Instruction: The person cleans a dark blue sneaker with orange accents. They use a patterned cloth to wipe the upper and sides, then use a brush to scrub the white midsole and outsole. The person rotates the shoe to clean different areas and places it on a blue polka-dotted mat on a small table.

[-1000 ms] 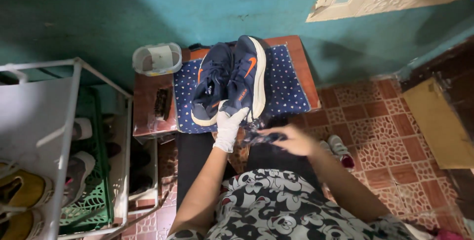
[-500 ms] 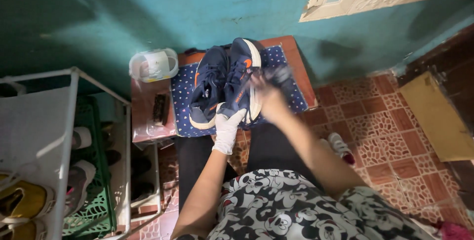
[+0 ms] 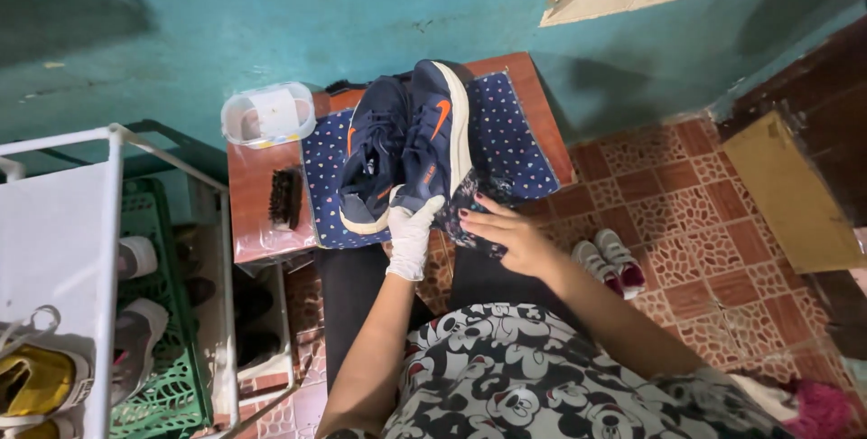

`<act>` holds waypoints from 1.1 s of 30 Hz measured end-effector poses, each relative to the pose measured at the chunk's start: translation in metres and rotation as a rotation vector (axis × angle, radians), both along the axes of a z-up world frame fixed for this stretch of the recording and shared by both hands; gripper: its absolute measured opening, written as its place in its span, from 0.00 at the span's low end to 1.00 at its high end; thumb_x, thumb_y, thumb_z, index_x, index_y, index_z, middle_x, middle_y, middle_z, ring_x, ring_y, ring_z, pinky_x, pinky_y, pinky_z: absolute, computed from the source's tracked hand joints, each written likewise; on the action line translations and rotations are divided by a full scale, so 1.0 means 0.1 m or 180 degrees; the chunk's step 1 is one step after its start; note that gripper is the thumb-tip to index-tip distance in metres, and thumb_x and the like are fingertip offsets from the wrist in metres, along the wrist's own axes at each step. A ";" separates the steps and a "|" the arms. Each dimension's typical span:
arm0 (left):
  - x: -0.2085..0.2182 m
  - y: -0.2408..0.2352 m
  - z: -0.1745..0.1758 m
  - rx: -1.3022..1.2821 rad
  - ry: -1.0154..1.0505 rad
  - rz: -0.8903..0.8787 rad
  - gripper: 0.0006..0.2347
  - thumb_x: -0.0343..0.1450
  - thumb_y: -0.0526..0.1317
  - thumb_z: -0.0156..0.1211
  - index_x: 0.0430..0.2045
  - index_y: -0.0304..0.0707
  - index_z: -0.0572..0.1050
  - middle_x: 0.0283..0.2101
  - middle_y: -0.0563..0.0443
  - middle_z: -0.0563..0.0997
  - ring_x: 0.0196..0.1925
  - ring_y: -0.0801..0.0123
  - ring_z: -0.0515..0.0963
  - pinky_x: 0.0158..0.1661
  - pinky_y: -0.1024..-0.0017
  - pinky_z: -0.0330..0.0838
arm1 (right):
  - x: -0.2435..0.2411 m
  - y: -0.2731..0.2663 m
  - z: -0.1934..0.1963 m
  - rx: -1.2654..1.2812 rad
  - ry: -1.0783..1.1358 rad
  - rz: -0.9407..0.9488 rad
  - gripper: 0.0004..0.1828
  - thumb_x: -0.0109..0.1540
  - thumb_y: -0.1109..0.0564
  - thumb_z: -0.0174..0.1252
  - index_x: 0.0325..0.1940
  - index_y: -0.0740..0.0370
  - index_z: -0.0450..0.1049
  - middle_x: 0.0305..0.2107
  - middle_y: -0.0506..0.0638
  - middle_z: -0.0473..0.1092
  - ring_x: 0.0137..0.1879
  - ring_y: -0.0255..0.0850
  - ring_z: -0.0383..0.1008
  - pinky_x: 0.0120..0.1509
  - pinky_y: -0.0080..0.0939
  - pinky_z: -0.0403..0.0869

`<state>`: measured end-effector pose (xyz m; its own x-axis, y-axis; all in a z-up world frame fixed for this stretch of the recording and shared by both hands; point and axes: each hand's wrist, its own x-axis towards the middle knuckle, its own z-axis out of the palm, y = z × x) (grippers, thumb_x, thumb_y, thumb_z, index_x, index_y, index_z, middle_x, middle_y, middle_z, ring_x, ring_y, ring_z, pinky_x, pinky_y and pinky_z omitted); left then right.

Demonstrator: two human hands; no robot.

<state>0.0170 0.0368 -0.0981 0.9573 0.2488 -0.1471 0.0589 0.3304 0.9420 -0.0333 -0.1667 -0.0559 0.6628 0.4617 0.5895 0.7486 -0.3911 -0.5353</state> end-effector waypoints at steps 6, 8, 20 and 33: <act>-0.06 -0.03 0.12 -0.0455 0.0096 -0.0016 0.13 0.62 0.29 0.73 0.32 0.41 0.74 0.24 0.48 0.84 0.24 0.70 0.84 0.27 0.72 0.82 | 0.21 -0.59 0.19 0.0159 0.2194 -0.0632 0.16 0.55 0.67 0.64 0.48 0.70 0.81 0.41 0.66 0.80 0.54 0.63 0.78 0.61 0.58 0.76; 0.01 -0.06 -0.21 -0.0473 0.0095 -0.0011 0.13 0.62 0.29 0.73 0.33 0.43 0.74 0.24 0.50 0.84 0.24 0.72 0.84 0.27 0.73 0.82 | 0.50 -0.66 0.50 0.1448 0.3098 -0.2450 0.24 0.61 0.45 0.69 0.56 0.60 0.76 0.42 0.55 0.77 0.53 0.48 0.78 0.57 0.49 0.76; -0.06 0.00 0.24 -0.0144 0.0185 0.0005 0.11 0.62 0.30 0.73 0.32 0.41 0.77 0.24 0.52 0.84 0.24 0.77 0.81 0.26 0.75 0.80 | 2.51 0.39 1.13 0.0473 0.2433 -0.2138 0.24 0.58 0.34 0.66 0.45 0.53 0.82 0.40 0.51 0.79 0.53 0.47 0.79 0.56 0.50 0.76; -0.04 -0.02 -0.03 -0.0094 0.0139 0.0026 0.18 0.63 0.31 0.74 0.43 0.42 0.73 0.34 0.51 0.83 0.33 0.74 0.81 0.36 0.73 0.81 | 1.41 0.35 0.18 0.0879 0.0843 -0.0375 0.32 0.60 0.76 0.56 0.68 0.62 0.70 0.65 0.59 0.67 0.70 0.57 0.64 0.72 0.56 0.67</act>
<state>0.0128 0.0349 -0.1010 0.9478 0.2516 -0.1960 0.0968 0.3586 0.9284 0.1073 -0.1316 -0.0383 0.8474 0.2215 0.4825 0.5292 -0.2805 -0.8008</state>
